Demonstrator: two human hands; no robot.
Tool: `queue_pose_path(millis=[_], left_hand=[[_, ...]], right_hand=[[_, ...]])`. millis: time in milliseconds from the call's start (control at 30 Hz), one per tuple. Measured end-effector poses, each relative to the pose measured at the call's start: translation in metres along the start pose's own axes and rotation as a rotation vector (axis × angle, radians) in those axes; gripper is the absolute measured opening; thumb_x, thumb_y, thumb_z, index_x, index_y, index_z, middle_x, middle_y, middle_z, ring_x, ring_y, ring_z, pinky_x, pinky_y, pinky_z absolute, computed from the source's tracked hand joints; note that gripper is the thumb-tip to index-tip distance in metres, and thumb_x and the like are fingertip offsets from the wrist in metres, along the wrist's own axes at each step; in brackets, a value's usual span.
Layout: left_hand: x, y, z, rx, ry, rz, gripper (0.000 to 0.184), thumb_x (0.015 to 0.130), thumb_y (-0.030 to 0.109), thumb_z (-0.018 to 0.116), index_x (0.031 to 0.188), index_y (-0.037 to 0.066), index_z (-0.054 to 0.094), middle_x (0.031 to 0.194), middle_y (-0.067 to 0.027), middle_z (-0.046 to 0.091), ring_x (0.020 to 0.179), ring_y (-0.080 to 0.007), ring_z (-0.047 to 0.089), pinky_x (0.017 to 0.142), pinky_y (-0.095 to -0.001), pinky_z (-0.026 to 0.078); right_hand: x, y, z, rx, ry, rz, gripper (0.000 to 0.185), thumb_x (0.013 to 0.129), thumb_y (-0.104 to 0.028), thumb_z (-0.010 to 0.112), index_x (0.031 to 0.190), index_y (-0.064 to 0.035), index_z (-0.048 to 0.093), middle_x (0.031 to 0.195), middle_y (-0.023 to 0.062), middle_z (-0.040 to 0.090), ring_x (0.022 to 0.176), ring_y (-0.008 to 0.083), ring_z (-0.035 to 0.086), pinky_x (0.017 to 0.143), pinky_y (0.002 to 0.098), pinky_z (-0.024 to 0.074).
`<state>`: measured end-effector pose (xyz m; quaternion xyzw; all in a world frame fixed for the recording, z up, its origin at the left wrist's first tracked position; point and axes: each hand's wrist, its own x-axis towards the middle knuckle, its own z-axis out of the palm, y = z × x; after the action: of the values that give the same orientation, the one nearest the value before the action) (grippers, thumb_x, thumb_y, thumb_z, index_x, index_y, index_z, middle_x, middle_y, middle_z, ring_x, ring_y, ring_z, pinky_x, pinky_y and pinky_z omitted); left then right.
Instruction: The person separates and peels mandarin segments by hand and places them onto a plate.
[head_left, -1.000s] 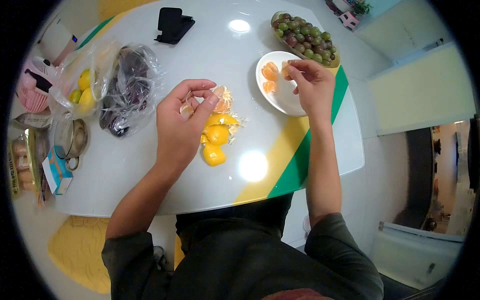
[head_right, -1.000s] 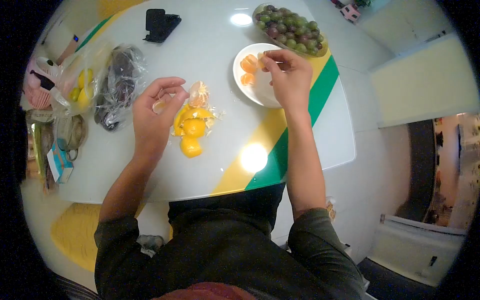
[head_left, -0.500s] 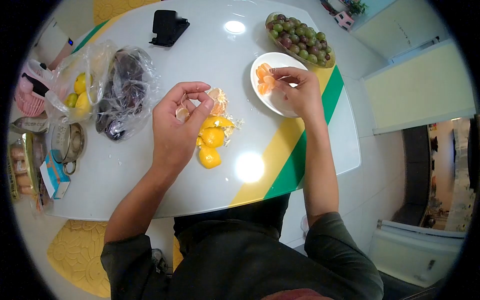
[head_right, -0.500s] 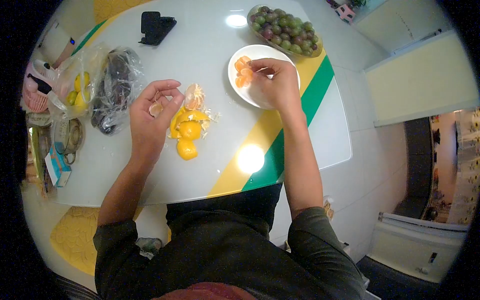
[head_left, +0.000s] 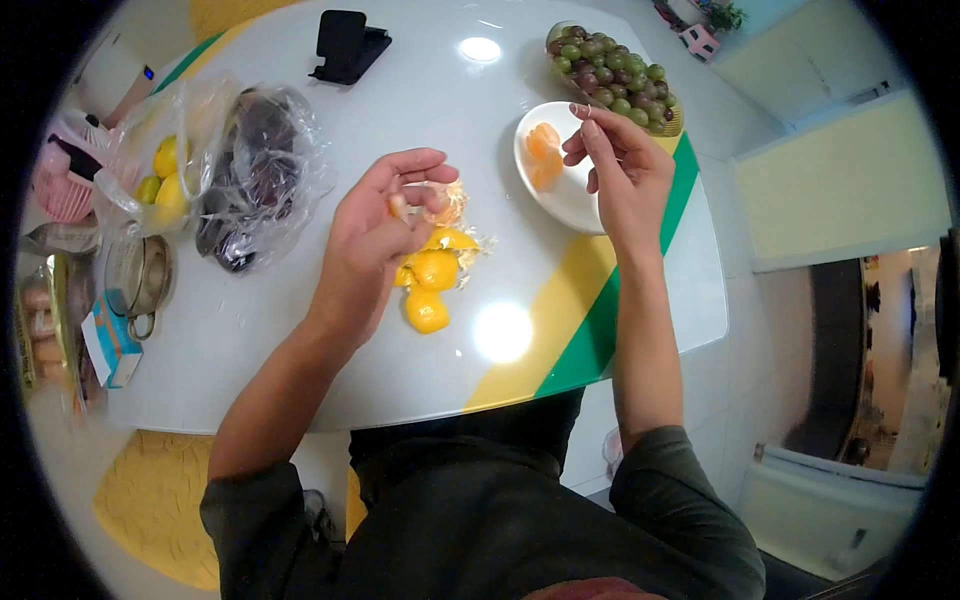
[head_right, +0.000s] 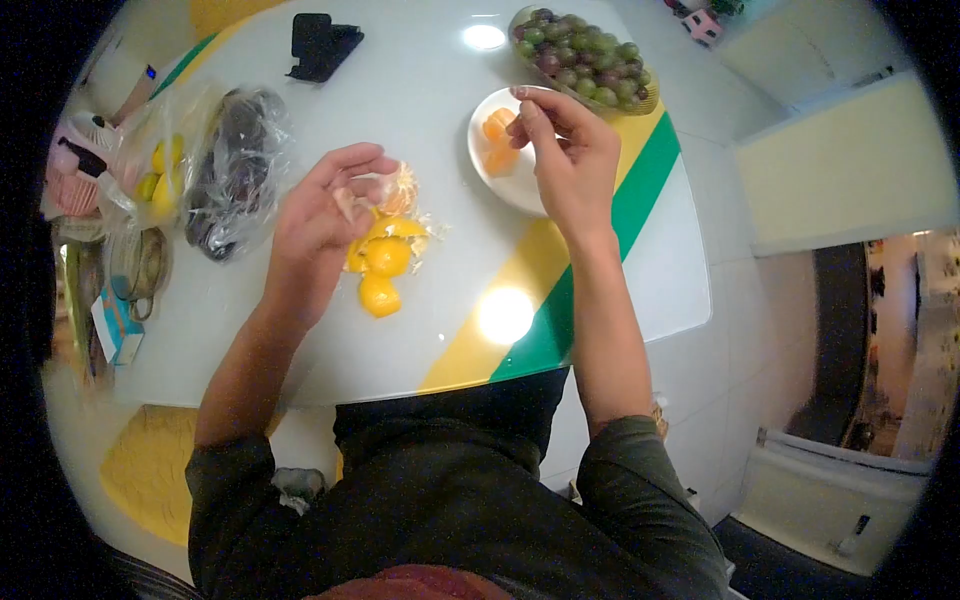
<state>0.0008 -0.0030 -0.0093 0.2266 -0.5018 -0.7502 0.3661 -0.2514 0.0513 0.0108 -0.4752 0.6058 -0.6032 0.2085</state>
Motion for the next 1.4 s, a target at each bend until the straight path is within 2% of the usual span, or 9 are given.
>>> queue_pose_path(millis=[133,233,333,633,833,967,1033,1167,1400], left_hand=[[0.000,-0.006,0.004,-0.072,-0.071,-0.010,0.060,0.088,0.002,0.055,0.146,-0.003,0.044,0.141,-0.0139,0.054,0.123,-0.0167,0.055,0.100,-0.0300,0.045],[-0.003,0.001,0.012,0.006,-0.046,0.017,0.054,0.091,-0.007,0.049,0.144,-0.005,0.044,0.136,-0.0153,0.057,0.114,-0.0158,0.058,0.095,-0.0260,0.047],[0.000,-0.005,0.004,0.082,-0.104,0.028,0.053,0.097,-0.009,0.047,0.150,-0.006,0.038,0.138,-0.0181,0.057,0.119,-0.0190,0.060,0.101,-0.0281,0.048],[-0.004,-0.005,0.016,0.116,-0.061,0.132,0.078,0.091,-0.019,0.050,0.160,0.004,0.020,0.148,-0.0268,0.050,0.132,-0.0305,0.058,0.112,-0.0367,0.048],[-0.006,-0.005,0.018,0.204,-0.054,0.163,0.082,0.090,-0.019,0.054,0.160,0.006,0.020,0.148,-0.0279,0.049,0.131,-0.0306,0.059,0.110,-0.0355,0.050],[-0.005,-0.001,0.017,0.249,0.010,0.151,0.085,0.087,-0.019,0.059,0.159,0.006,0.021,0.143,-0.0260,0.053,0.122,-0.0280,0.065,0.103,-0.0330,0.055],[-0.005,0.000,0.016,0.244,0.051,0.154,0.084,0.087,-0.020,0.059,0.158,0.005,0.023,0.137,-0.0230,0.058,0.116,-0.0261,0.068,0.098,-0.0314,0.056],[-0.007,0.001,0.018,0.250,0.063,0.201,0.092,0.085,-0.020,0.060,0.161,0.009,0.017,0.137,-0.0207,0.058,0.112,-0.0257,0.070,0.095,-0.0313,0.058],[-0.006,-0.001,0.020,0.337,0.070,0.289,0.101,0.083,-0.020,0.061,0.163,0.013,0.008,0.141,-0.0197,0.054,0.107,-0.0263,0.071,0.090,-0.0322,0.061]], right_hand=[[-0.018,-0.006,0.020,-0.018,-0.258,-0.225,0.023,0.090,-0.007,0.073,0.112,-0.0064,0.077,0.090,0.0028,0.072,0.081,0.0072,0.065,0.061,0.0211,0.0491],[-0.032,-0.018,0.037,-0.029,-0.407,-0.221,0.025,0.089,-0.007,0.075,0.113,-0.0090,0.077,0.094,0.0024,0.071,0.083,0.0069,0.065,0.056,0.0197,0.0458],[-0.035,-0.011,0.044,-0.042,-0.399,-0.227,0.027,0.085,-0.006,0.078,0.112,-0.0100,0.078,0.094,0.0013,0.069,0.079,0.0080,0.062,0.055,0.0190,0.0424],[-0.035,-0.006,0.042,-0.049,-0.424,-0.295,0.025,0.082,-0.003,0.080,0.106,-0.0070,0.078,0.094,0.0026,0.068,0.076,0.0094,0.060,0.059,0.0226,0.0458],[-0.036,-0.006,0.045,-0.088,-0.401,-0.308,0.014,0.083,-0.004,0.080,0.096,-0.0052,0.076,0.091,0.0039,0.069,0.073,0.0099,0.060,0.059,0.0227,0.0459],[-0.037,-0.010,0.044,-0.089,-0.399,-0.236,0.010,0.083,-0.005,0.080,0.092,-0.0045,0.074,0.089,0.0031,0.069,0.072,0.0087,0.060,0.057,0.0210,0.0444],[-0.036,-0.008,0.040,-0.076,-0.399,-0.197,0.010,0.084,-0.005,0.079,0.092,-0.0049,0.074,0.092,0.0022,0.068,0.074,0.0079,0.060,0.056,0.0202,0.0433],[-0.034,-0.004,0.041,0.008,-0.357,-0.160,0.012,0.085,-0.004,0.077,0.097,-0.0065,0.076,0.096,0.0003,0.066,0.080,0.0069,0.059,0.055,0.0187,0.0416],[-0.034,-0.002,0.042,0.038,-0.523,-0.174,0.017,0.086,-0.005,0.077,0.103,-0.0089,0.077,0.097,-0.0003,0.065,0.079,0.0064,0.058,0.056,0.0197,0.0397]])
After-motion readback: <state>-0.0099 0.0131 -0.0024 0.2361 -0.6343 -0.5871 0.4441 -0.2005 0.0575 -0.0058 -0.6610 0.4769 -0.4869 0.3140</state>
